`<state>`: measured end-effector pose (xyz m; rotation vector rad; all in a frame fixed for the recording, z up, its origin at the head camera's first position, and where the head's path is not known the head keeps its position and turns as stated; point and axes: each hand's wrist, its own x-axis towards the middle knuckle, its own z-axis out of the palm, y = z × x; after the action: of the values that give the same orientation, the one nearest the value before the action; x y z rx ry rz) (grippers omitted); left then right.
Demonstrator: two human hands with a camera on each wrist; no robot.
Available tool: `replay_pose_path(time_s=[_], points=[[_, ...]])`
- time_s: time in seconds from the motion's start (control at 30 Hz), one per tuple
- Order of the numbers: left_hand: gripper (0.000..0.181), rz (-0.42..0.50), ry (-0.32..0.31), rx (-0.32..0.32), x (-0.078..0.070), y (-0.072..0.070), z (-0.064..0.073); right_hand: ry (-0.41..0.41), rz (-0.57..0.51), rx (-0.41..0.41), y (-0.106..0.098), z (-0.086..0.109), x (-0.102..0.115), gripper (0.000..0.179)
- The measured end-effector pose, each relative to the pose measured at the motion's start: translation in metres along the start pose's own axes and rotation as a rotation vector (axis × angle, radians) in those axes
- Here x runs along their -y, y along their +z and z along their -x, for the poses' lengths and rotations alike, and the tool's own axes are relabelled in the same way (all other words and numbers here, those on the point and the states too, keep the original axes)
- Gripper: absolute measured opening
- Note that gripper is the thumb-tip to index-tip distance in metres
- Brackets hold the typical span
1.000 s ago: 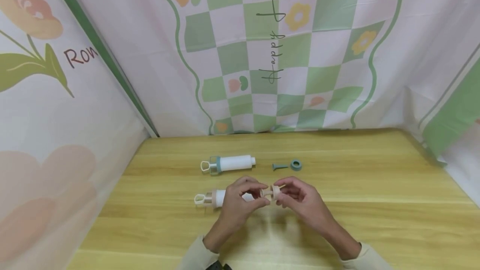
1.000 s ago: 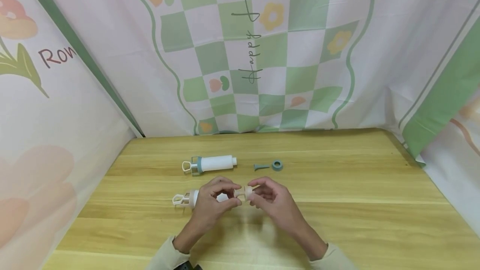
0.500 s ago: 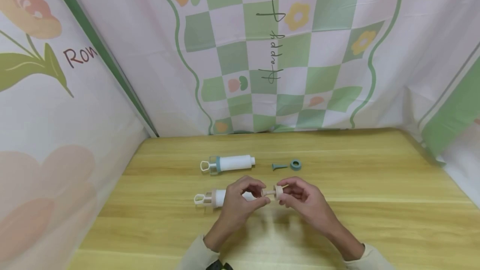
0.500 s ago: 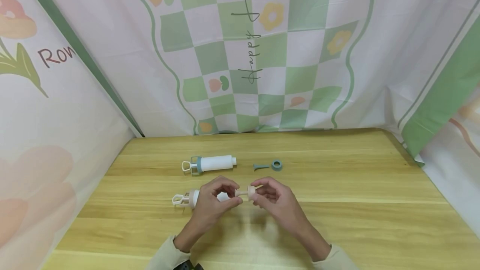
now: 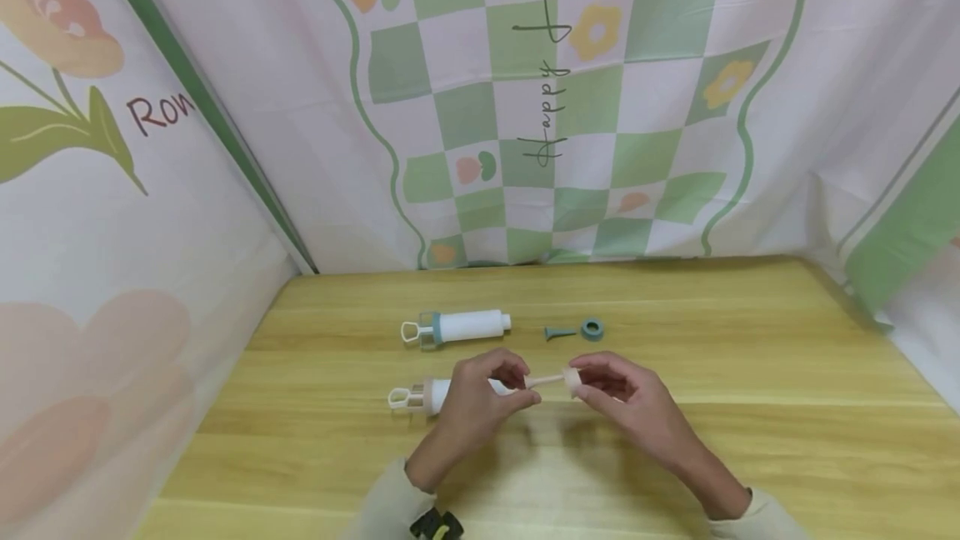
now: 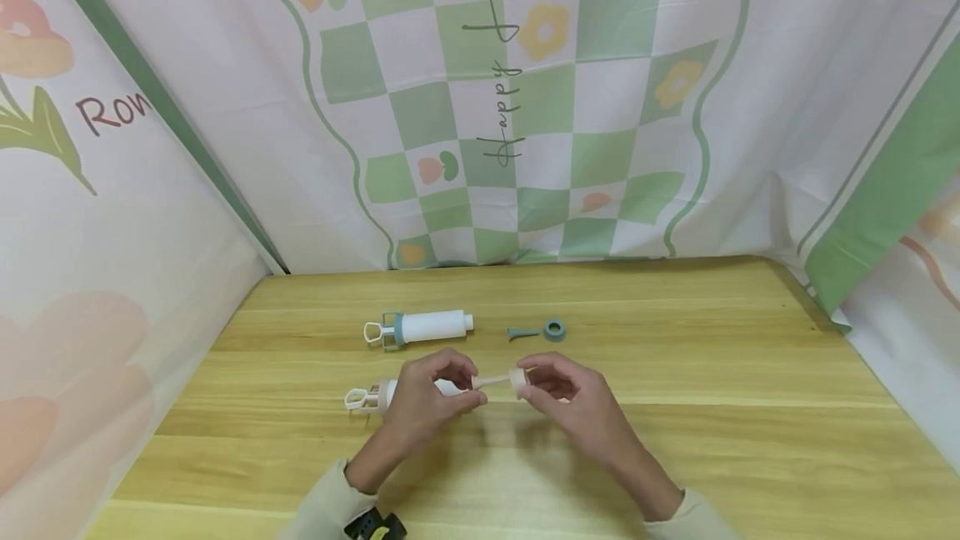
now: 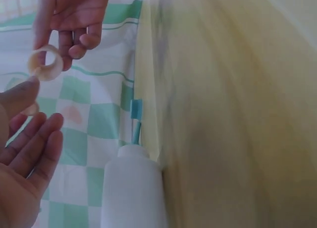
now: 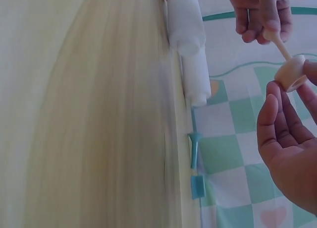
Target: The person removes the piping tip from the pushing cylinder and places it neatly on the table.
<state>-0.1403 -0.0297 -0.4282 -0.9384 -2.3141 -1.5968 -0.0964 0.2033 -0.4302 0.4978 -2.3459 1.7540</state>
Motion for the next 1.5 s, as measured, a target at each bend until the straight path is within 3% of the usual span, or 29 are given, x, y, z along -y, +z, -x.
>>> replay_pose_path(time_s=[0.4, 0.6, 0.87, 1.03, 1.23, 1.5], points=[[0.023, -0.18, -0.099, 0.172, -0.002, -0.003, -0.012, 0.067, 0.255, 0.008, -0.019, -0.004, -0.003, 0.027], [0.018, -0.283, -0.141, 0.241, -0.002, -0.001, -0.023, 0.026, 0.388, 0.011, -0.025, -0.007, -0.01, 0.022], [0.017, -0.258, -0.171, 0.277, 0.001, 0.002, -0.034, -0.015, 0.534, 0.034, -0.031, -0.009, -0.013, 0.025], [0.022, -0.275, -0.184, 0.302, 0.005, 0.007, -0.042, 0.027, 0.578, 0.072, -0.037, -0.01, -0.015, 0.027], [0.028, -0.344, -0.165, 0.347, 0.009, 0.012, -0.048, 0.053, 0.623, 0.111, -0.039, -0.012, -0.018, 0.025], [0.03, -0.445, -0.198, 0.429, 0.01, 0.023, -0.057, 0.076, 0.69, 0.13, -0.038, -0.013, -0.021, 0.021]])
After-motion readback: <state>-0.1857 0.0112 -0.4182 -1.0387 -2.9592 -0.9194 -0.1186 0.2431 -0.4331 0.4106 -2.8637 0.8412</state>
